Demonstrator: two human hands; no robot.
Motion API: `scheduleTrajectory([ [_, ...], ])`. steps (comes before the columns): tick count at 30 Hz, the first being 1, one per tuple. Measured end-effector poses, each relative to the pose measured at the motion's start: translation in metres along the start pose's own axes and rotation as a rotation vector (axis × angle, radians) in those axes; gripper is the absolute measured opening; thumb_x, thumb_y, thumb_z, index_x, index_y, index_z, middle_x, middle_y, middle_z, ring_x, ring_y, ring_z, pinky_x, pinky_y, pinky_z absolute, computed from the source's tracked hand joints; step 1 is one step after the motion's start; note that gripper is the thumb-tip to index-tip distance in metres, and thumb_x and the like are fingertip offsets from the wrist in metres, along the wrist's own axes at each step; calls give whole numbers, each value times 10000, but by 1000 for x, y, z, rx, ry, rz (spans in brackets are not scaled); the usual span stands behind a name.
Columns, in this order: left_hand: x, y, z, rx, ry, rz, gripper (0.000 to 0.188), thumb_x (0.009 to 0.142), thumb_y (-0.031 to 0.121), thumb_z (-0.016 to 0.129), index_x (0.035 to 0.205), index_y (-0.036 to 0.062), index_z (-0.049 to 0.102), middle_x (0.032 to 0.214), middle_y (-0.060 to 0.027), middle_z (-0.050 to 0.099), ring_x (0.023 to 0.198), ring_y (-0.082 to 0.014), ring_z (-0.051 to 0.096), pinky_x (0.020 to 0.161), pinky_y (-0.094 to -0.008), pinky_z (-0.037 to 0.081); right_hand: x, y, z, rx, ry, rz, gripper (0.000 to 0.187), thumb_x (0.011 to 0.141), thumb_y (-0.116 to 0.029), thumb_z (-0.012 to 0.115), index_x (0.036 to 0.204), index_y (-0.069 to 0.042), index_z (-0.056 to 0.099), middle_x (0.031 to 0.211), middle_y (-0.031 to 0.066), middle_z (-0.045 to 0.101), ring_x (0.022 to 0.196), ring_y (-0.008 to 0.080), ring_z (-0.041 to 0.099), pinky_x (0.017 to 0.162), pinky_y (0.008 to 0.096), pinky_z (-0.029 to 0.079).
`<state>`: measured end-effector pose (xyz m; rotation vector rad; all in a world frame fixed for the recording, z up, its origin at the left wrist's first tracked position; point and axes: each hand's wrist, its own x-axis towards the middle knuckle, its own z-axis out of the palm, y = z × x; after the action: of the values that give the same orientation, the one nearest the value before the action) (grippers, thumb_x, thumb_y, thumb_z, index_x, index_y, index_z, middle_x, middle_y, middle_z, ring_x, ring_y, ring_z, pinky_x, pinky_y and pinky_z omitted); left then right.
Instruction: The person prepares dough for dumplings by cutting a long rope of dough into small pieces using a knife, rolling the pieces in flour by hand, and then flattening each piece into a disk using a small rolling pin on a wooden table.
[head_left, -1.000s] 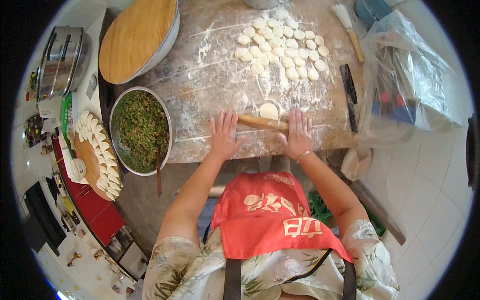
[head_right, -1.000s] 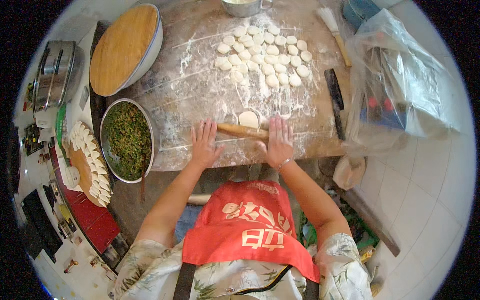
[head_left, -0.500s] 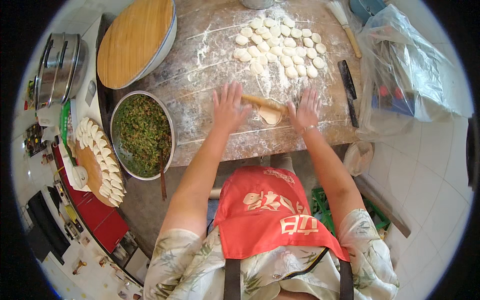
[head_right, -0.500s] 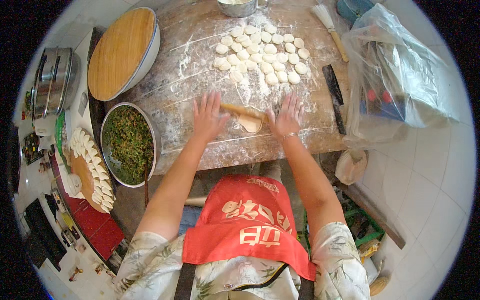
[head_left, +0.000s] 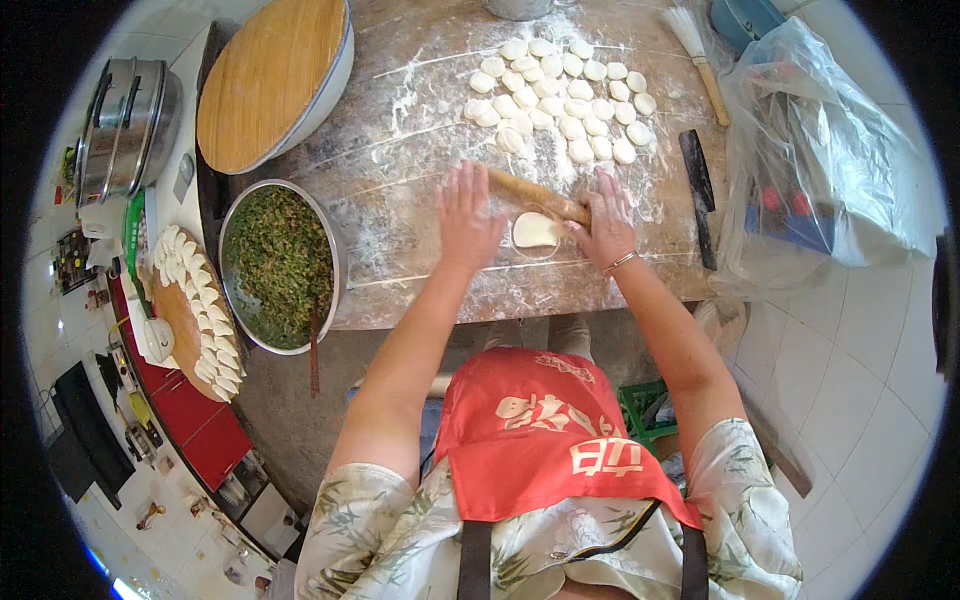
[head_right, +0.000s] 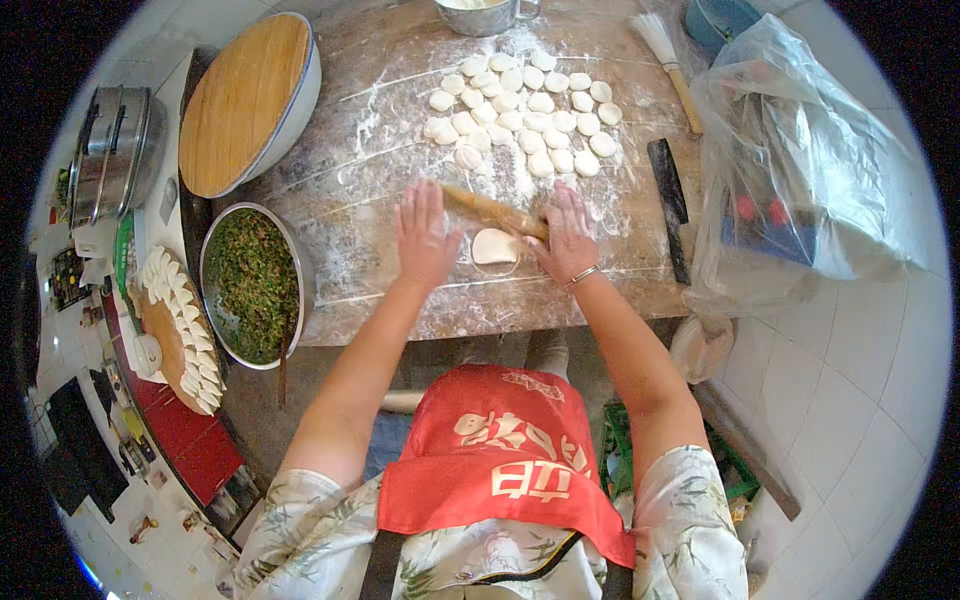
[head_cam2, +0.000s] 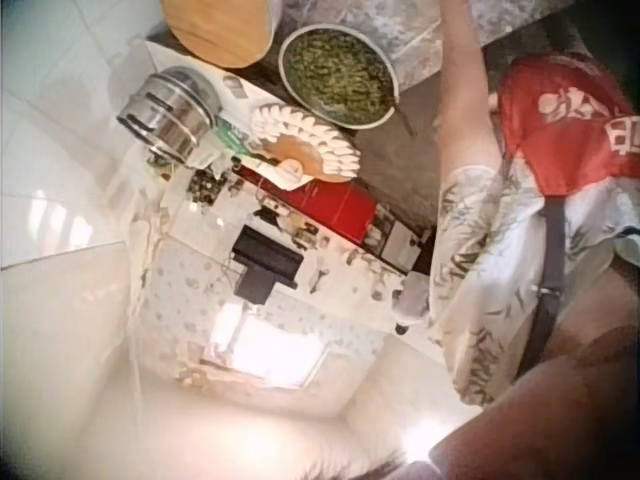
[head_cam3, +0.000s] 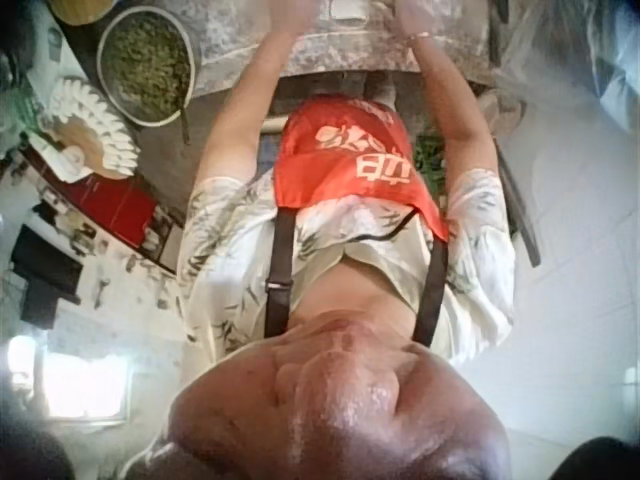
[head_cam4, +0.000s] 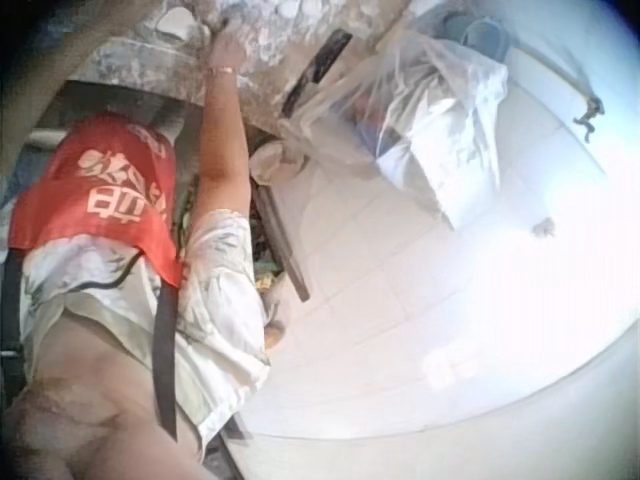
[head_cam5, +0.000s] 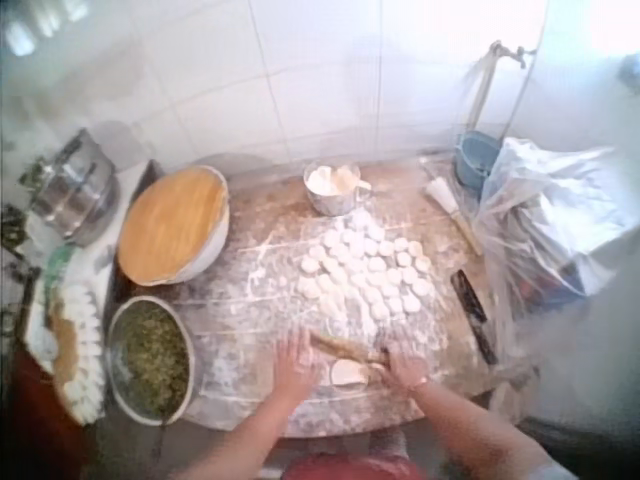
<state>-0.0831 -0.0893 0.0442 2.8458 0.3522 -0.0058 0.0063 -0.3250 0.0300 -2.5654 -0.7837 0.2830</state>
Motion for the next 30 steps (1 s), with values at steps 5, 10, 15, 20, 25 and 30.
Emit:
scheduleTrajectory([
  [5,-61,82,28,-199,-193,172,786,852,381,579,1484,59,241,1540,-155,235,1436,-317,190,1161,-503,122,-1,3,-7,140,1,133,430,837,-221,635,1169,9,487,1508,221,234,1344,429,287,1061,466,318],
  [10,-61,78,27,-88,-292,84,803,887,478,535,1488,52,216,1553,-145,206,1445,-279,163,1164,-513,74,-7,28,-26,323,-45,326,412,849,-203,628,1156,19,466,1468,301,263,1304,460,341,1033,463,360],
  [15,6,16,23,65,-7,-248,768,919,459,506,1494,50,201,1556,-190,158,1451,-284,139,1177,-472,42,-24,64,-34,392,231,122,414,860,-142,640,1169,64,455,1401,298,367,1236,404,444,977,423,400],
  [20,79,48,20,-195,37,-159,713,913,443,526,1430,-8,332,1488,-214,320,1404,-347,250,1161,-440,158,-27,64,-49,520,155,193,412,901,-176,632,1185,71,463,1338,230,456,1035,276,566,886,341,463],
  [25,-13,104,30,-11,-159,-106,793,886,447,550,1464,-4,248,1543,-191,196,1432,-351,164,1163,-490,96,-32,66,-56,460,104,150,462,891,-160,622,1252,79,463,1292,256,491,1117,338,542,941,381,441],
  [30,-79,132,40,-142,-243,-27,862,859,465,576,1490,31,181,1565,-158,146,1449,-339,106,1162,-508,69,-42,58,-59,346,-17,98,436,854,-150,628,1215,54,492,1360,249,449,1199,416,477,983,430,418],
])
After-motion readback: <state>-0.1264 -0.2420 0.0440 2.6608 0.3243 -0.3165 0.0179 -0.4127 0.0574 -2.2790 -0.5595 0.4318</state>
